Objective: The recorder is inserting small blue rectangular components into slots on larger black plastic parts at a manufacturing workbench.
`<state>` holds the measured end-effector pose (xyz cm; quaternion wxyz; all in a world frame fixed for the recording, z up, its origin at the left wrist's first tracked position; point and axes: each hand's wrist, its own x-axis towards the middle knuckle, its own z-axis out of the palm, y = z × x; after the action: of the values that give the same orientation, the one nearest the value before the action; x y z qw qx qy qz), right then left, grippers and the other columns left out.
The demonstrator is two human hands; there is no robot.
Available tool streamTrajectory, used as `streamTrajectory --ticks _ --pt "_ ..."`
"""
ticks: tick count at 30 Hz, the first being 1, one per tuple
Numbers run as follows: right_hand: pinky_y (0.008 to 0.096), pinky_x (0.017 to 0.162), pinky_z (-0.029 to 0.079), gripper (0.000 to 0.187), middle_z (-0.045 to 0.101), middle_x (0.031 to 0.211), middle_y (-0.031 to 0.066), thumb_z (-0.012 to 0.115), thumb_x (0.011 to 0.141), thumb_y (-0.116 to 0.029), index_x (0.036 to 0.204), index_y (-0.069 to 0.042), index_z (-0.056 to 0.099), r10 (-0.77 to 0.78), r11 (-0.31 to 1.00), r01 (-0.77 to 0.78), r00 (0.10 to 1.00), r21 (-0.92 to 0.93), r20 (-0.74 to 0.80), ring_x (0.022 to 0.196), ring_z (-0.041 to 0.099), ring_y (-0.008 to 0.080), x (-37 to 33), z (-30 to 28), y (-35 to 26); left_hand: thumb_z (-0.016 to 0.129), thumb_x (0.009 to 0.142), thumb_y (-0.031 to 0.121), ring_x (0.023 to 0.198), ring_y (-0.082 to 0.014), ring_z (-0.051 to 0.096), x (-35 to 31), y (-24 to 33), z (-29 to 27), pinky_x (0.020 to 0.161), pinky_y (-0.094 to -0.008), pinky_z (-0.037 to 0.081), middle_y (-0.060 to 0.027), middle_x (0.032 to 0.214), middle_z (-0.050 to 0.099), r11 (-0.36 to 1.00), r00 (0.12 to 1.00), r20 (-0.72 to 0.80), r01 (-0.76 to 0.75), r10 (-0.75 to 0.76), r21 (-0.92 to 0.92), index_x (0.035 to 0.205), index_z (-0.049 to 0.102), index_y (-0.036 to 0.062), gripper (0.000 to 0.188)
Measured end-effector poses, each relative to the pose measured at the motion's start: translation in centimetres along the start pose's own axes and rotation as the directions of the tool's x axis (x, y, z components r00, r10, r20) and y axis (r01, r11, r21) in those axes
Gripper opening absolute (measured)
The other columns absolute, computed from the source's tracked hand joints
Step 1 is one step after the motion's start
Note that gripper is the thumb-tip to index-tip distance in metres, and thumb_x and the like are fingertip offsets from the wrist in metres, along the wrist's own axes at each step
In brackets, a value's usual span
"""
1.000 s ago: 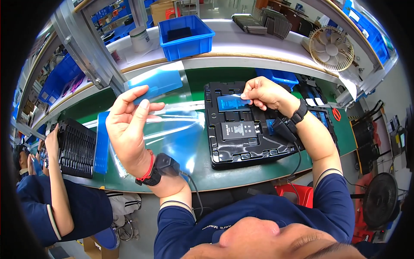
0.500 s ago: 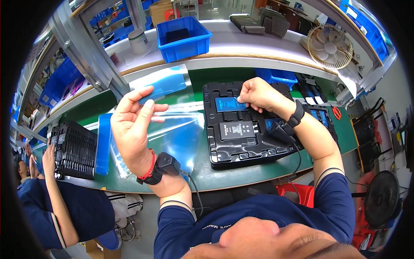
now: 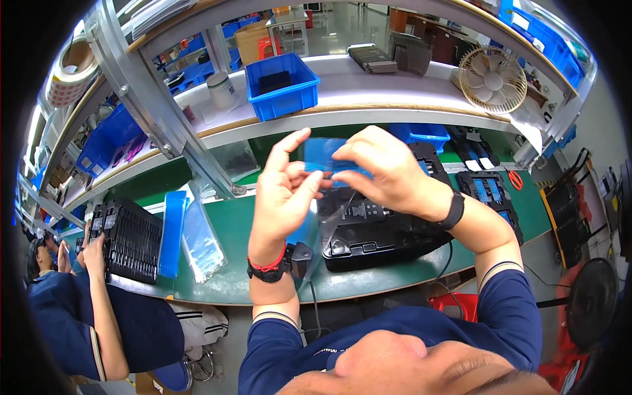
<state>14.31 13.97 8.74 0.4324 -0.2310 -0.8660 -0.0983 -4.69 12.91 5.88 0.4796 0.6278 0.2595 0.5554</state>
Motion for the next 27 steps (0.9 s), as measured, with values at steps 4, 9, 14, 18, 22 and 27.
streamTrajectory --ticks 4,9,14,18,22,27 --pt "0.0347 0.067 0.048 0.024 0.059 0.076 0.0092 0.073 0.066 -0.005 0.087 -0.003 0.063 -0.049 0.999 0.05 0.997 -0.014 0.055 0.073 0.057 0.0261 -0.5 0.3 0.1 0.056 0.082 -0.006 0.07 -0.0074 0.06 -0.2 -0.8 0.6 0.062 -0.0193 0.046 -0.0029 0.071 0.061 0.986 0.994 0.007 -0.111 0.111 0.123 0.138 0.032 0.0053 0.062" --pt "0.0346 0.061 0.048 0.015 0.059 0.07 0.0092 0.072 0.067 -0.006 0.081 -0.004 0.066 0.026 0.997 -0.028 0.999 0.076 0.029 0.069 0.056 0.0261 -1.0 -0.2 0.4 0.056 0.075 -0.009 0.063 -0.0094 0.057 0.0 -0.8 0.3 0.062 -0.0225 0.046 -0.0075 0.064 0.06 0.868 0.946 0.171 -0.322 0.276 0.379 0.141 0.028 0.0062 0.073" --pt "0.0244 0.06 0.046 0.008 0.065 0.071 0.0039 0.066 0.079 -0.008 0.083 -0.001 0.067 0.5 0.679 -0.571 0.82 0.462 0.279 0.066 0.057 0.0078 -0.8 -1.8 0.5 0.042 0.074 -0.014 0.077 -0.0118 0.06 -0.1 -0.4 0.5 0.074 -0.0243 0.046 -0.0062 0.077 0.062 0.922 0.965 0.111 -0.26 0.238 0.287 0.14 0.027 0.0016 0.069" --pt "0.0211 0.063 0.045 0.012 0.062 0.078 -0.0014 0.063 0.085 -0.011 0.081 0.0 0.065 0.66 0.502 -0.526 0.746 0.687 0.089 0.072 0.052 0.0032 -1.1 -2.4 2.2 0.033 0.075 -0.009 0.059 -0.0073 0.045 0.8 -1.3 -1.1 0.058 -0.0191 0.038 -0.0021 0.065 0.051 0.978 0.977 -0.06 -0.203 0.205 0.041 0.127 0.042 -0.004 0.053" --pt "0.0235 0.066 0.045 0.006 0.061 0.072 0.0028 0.066 0.08 -0.007 0.082 -0.001 0.064 0.425 0.902 -0.391 0.88 0.185 -0.212 0.071 0.056 0.0099 -0.9 -2.3 1.1 0.042 0.087 0.005 0.055 -0.0038 0.041 0.7 -0.2 -0.4 0.052 -0.0178 0.032 -0.0004 0.06 0.049 0.991 0.995 0.089 0.044 -0.033 -0.124 0.118 0.053 -0.0019 0.033" --pt "0.0361 0.069 0.045 0.026 0.061 0.081 0.0036 0.072 0.059 -0.008 0.083 -0.005 0.064 -0.244 0.933 0.237 0.97 -0.273 0.009 0.078 0.056 0.0228 -0.8 -1.1 -0.5 0.05 0.093 0.017 0.068 -0.0066 0.056 0.3 -0.5 0.6 0.062 -0.0185 0.046 -0.0081 0.087 0.065 0.912 0.972 0.199 0.193 -0.127 -0.362 0.116 0.055 -0.0024 0.03"
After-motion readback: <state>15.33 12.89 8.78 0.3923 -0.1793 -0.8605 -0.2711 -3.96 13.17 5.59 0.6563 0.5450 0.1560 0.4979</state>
